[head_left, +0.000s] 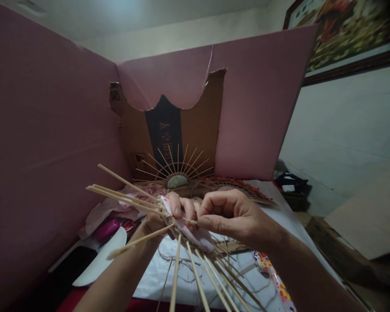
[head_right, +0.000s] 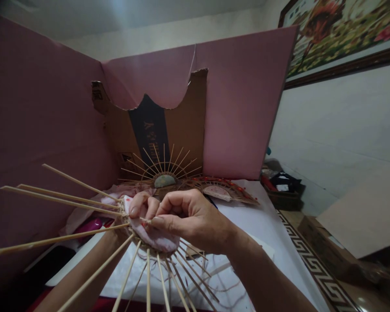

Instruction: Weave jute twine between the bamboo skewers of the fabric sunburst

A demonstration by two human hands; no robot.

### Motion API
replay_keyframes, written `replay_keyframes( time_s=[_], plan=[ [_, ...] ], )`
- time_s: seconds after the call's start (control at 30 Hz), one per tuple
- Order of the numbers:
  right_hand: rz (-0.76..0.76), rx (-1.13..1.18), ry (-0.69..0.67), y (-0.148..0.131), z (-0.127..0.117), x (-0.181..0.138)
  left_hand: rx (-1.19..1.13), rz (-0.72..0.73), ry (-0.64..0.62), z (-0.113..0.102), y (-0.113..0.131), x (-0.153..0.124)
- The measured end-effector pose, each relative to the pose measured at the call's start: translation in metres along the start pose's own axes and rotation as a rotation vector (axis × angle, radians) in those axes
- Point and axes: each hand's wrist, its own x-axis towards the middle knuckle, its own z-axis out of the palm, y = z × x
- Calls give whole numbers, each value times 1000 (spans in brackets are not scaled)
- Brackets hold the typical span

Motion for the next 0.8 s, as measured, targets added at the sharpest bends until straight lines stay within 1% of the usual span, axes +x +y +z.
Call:
replay_keyframes(
  time_s=[0.13,0.23,0.33,0.4,0.5,0.6,0.7,0.8],
  plan=[
    [-4,-52,21,-3,-3,-1,22,1,4,6,6,-1],
    [9,-90,61,-10,-10,-3,74,-43,-18,3,13,3],
    [-8,-113,136,-16,-21,-3,136,-101,-42,1,22,7],
    [-50,-115,181,-17,-30,-3,182,-150,-43,0,27,8],
    [-101,-87,213,-13,-46,-1,264,-215,14,3,32,7],
    [-69,-85,251,-9,-60,-1,323,-216,59,6,34,4],
    [-57,-108,282,-6,-68,-1,367,-200,50,10,33,3],
    [-73,-106,280,-4,-72,-2,400,-192,34,13,34,3]
  ],
)
